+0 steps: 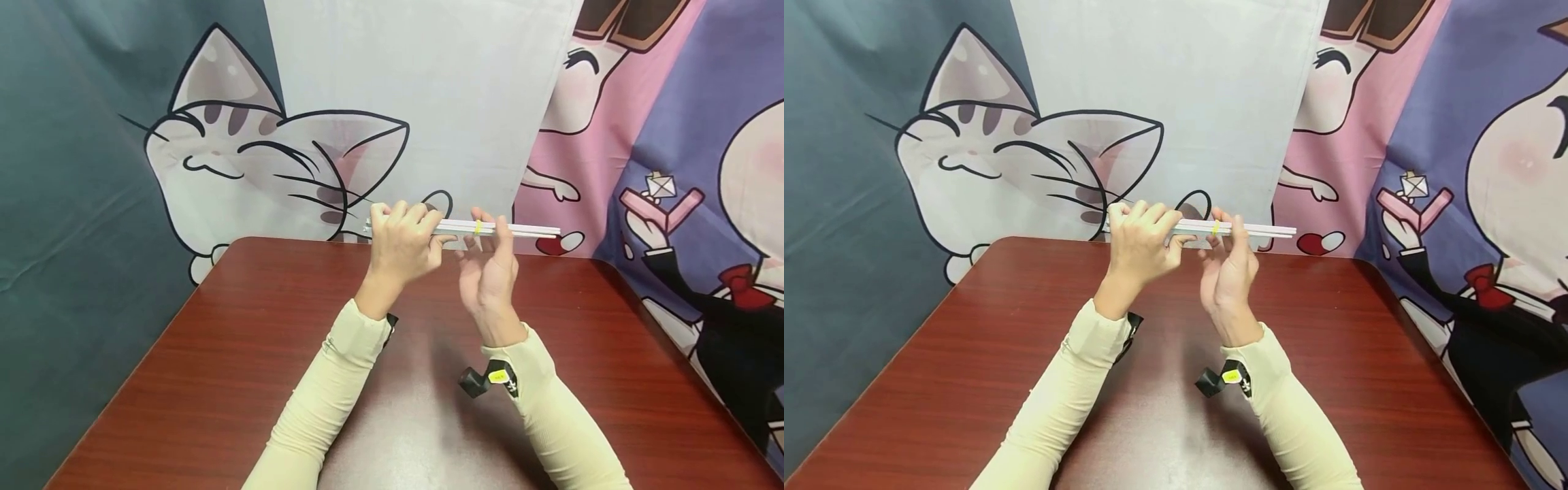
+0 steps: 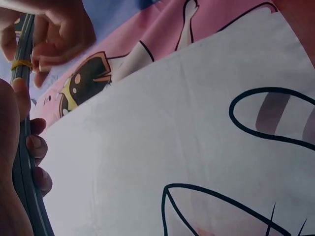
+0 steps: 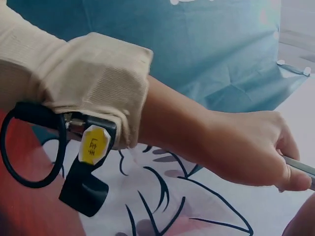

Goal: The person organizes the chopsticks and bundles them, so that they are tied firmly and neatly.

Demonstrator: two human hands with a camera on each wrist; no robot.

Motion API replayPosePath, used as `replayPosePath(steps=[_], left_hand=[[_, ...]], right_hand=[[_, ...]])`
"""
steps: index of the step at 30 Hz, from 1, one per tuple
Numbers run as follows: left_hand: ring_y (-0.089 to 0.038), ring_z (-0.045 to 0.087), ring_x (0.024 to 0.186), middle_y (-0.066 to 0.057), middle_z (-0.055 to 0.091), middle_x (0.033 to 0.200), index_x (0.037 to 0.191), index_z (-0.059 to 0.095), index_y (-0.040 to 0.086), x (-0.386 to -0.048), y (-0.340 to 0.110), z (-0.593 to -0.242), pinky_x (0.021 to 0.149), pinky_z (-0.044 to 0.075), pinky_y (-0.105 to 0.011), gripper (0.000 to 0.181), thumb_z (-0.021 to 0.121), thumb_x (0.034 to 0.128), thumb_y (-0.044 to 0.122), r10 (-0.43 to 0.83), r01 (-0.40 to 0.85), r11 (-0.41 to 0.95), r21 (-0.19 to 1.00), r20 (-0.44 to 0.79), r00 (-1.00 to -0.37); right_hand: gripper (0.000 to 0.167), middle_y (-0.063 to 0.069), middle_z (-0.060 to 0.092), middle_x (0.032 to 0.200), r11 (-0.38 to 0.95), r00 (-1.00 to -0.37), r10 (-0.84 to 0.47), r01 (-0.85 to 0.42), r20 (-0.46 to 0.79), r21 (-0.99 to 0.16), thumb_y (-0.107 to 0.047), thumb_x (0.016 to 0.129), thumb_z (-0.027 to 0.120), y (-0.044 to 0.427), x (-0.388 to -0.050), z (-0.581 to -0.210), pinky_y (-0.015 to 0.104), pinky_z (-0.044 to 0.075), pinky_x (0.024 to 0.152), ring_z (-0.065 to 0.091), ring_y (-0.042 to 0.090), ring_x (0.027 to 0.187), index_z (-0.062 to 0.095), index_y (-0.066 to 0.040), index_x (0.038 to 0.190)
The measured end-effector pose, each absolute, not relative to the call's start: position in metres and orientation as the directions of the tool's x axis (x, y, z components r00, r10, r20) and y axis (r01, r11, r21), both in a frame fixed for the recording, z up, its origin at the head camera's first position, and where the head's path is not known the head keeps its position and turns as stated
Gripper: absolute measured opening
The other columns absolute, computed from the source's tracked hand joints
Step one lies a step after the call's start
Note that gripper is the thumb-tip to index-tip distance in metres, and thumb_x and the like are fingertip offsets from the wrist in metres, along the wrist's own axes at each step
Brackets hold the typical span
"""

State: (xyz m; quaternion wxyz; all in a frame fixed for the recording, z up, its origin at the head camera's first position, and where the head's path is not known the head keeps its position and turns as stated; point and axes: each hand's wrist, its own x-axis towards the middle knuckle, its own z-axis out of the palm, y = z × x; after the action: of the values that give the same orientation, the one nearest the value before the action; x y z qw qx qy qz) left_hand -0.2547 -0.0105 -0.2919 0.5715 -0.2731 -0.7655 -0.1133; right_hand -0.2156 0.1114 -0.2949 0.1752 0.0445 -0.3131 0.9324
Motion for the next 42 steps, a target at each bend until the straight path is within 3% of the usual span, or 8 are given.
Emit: replayPosePath(steps=[6,13,20,26,31,34,37,42], left_hand=[[-0.025,0.053,0.067,0.0,0.061,0.075,0.079,0.066,0.014,-0.254,-0.005,-0.295,0.071,0.036,-0.047,0.017,0.069,0.0734,0.03,0.277,0.543,0.828,-0.137,0.943,-0.184],[-0.022,0.053,0.068,0.002,0.062,0.076,0.086,0.071,0.017,-0.254,0.002,-0.294,0.07,0.036,-0.046,0.019,0.066,0.0685,0.022,0.321,0.543,0.818,-0.191,0.934,-0.156],[-0.023,0.054,0.068,0.001,0.062,0.076,0.082,0.068,0.016,-0.253,-0.001,-0.297,0.072,0.037,-0.047,0.017,0.067,0.0662,0.022,0.309,0.555,0.816,-0.159,0.933,-0.186],[-0.023,0.054,0.068,0.001,0.062,0.074,0.081,0.068,0.017,-0.253,0.002,-0.299,0.07,0.036,-0.046,0.015,0.066,0.068,0.024,0.332,0.556,0.809,-0.188,0.928,-0.169],[-0.024,0.054,0.067,0.001,0.061,0.074,0.081,0.067,0.016,-0.255,-0.006,-0.297,0.072,0.037,-0.048,0.015,0.068,0.0701,0.026,0.302,0.549,0.824,-0.142,0.929,-0.214],[-0.023,0.053,0.067,0.002,0.06,0.073,0.08,0.065,0.016,-0.256,-0.01,-0.296,0.073,0.037,-0.048,0.014,0.067,0.0707,0.027,0.302,0.542,0.829,-0.134,0.924,-0.234],[-0.023,0.053,0.066,0.002,0.059,0.073,0.079,0.063,0.016,-0.256,-0.012,-0.295,0.074,0.037,-0.048,0.012,0.066,0.071,0.024,0.302,0.537,0.834,-0.128,0.92,-0.25],[-0.022,0.053,0.067,0.002,0.059,0.074,0.08,0.063,0.016,-0.256,-0.014,-0.294,0.075,0.037,-0.048,0.018,0.067,0.0772,0.033,0.304,0.53,0.838,-0.129,0.918,-0.256]], right_hand=[[0.018,0.0,0.07,0.095,-0.734,-0.929,0.313,-0.368,0.197,-0.57,-0.019,0.098,0.061,0.105,-0.217,-0.295,0.024,0.043,0.057,0.053,0.014,0.07,0.074,-0.009,0.09],[0.019,0.003,0.071,0.099,-0.732,-0.937,0.261,-0.35,0.234,-0.585,-0.017,0.098,0.061,0.098,-0.215,-0.298,0.022,0.05,0.081,0.061,0.014,0.09,0.077,-0.007,0.093],[0.016,0.003,0.072,0.099,-0.726,-0.911,0.339,-0.412,0.234,-0.551,-0.02,0.095,0.064,0.112,-0.216,-0.301,0.024,0.042,0.06,0.054,0.014,0.072,0.074,-0.01,0.088],[0.011,0.004,0.074,0.096,-0.699,-0.903,0.32,-0.429,0.286,-0.572,-0.018,0.091,0.072,0.101,-0.217,-0.305,0.024,0.047,0.079,0.06,0.016,0.09,0.079,-0.009,0.088],[0.015,0.007,0.072,0.106,-0.704,-0.911,0.296,-0.412,0.287,-0.578,-0.024,0.095,0.065,0.119,-0.218,-0.308,0.025,0.047,0.071,0.061,0.016,0.079,0.069,-0.015,0.105],[0.018,0.015,0.071,0.109,-0.645,-0.837,0.433,-0.547,0.336,-0.533,-0.021,0.099,0.055,0.143,-0.22,-0.305,0.024,0.045,0.058,0.059,0.017,0.069,0.06,-0.009,0.112],[0.02,0.023,0.07,0.105,-0.482,-0.682,0.557,-0.73,0.475,-0.484,-0.013,0.098,0.05,0.163,-0.227,-0.296,0.021,0.045,0.051,0.059,0.018,0.064,0.059,0.002,0.109],[0.029,0.02,0.074,0.088,-0.169,-0.511,0.471,-0.853,0.719,-0.494,-0.008,0.098,0.05,0.181,-0.239,-0.285,0.02,0.044,0.041,0.059,0.014,0.05,0.063,0.015,0.088]])
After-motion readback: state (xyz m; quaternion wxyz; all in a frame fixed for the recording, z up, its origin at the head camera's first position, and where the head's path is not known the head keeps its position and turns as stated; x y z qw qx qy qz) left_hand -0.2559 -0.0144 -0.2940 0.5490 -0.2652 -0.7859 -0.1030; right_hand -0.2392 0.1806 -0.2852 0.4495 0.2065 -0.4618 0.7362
